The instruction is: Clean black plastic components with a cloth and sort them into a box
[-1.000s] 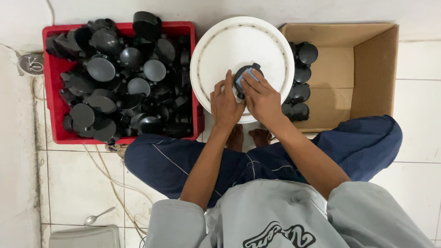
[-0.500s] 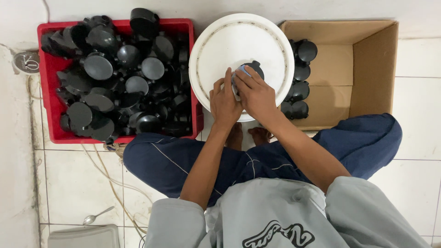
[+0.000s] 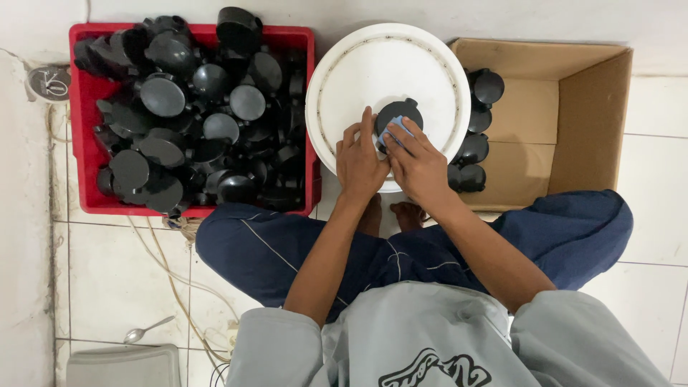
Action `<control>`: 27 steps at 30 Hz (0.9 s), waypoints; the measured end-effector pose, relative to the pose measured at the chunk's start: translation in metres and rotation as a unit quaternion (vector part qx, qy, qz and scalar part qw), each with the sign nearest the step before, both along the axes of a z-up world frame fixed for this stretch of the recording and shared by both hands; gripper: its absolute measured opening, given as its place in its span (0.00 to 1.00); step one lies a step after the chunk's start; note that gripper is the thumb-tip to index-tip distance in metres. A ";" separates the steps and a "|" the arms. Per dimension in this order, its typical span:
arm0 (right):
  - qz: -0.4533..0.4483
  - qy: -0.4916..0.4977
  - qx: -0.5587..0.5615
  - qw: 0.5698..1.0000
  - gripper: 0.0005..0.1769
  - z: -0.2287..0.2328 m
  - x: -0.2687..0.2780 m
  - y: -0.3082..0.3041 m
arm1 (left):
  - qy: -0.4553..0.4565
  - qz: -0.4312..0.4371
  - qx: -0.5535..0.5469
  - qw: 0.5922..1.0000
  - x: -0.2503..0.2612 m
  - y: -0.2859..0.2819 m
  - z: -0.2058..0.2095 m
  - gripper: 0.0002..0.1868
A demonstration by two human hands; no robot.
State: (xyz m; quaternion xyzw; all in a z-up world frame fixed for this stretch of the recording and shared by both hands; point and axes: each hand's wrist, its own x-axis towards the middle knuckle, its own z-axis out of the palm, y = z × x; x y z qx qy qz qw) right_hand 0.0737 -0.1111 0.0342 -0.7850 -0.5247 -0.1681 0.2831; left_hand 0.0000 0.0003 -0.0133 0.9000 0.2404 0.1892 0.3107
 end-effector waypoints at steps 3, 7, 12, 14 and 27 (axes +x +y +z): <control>-0.011 0.000 -0.011 1.000 0.12 -0.010 0.011 0.011 | -0.010 0.003 0.008 1.000 0.000 0.000 -0.003 0.51; -0.028 0.002 -0.026 0.999 0.12 -0.015 0.027 0.023 | -0.017 0.014 0.025 0.999 0.002 0.001 -0.005 0.50; -0.103 0.046 -0.002 0.994 0.13 -0.006 0.021 0.027 | -0.017 0.004 0.019 1.000 0.000 0.001 0.004 0.56; -0.096 0.045 0.010 0.994 0.13 -0.001 0.009 0.018 | -0.017 0.005 0.017 1.000 0.000 0.001 0.001 0.55; -0.040 0.021 0.007 0.999 0.12 -0.024 0.017 0.018 | -0.022 0.014 0.025 0.999 0.001 0.000 -0.002 0.51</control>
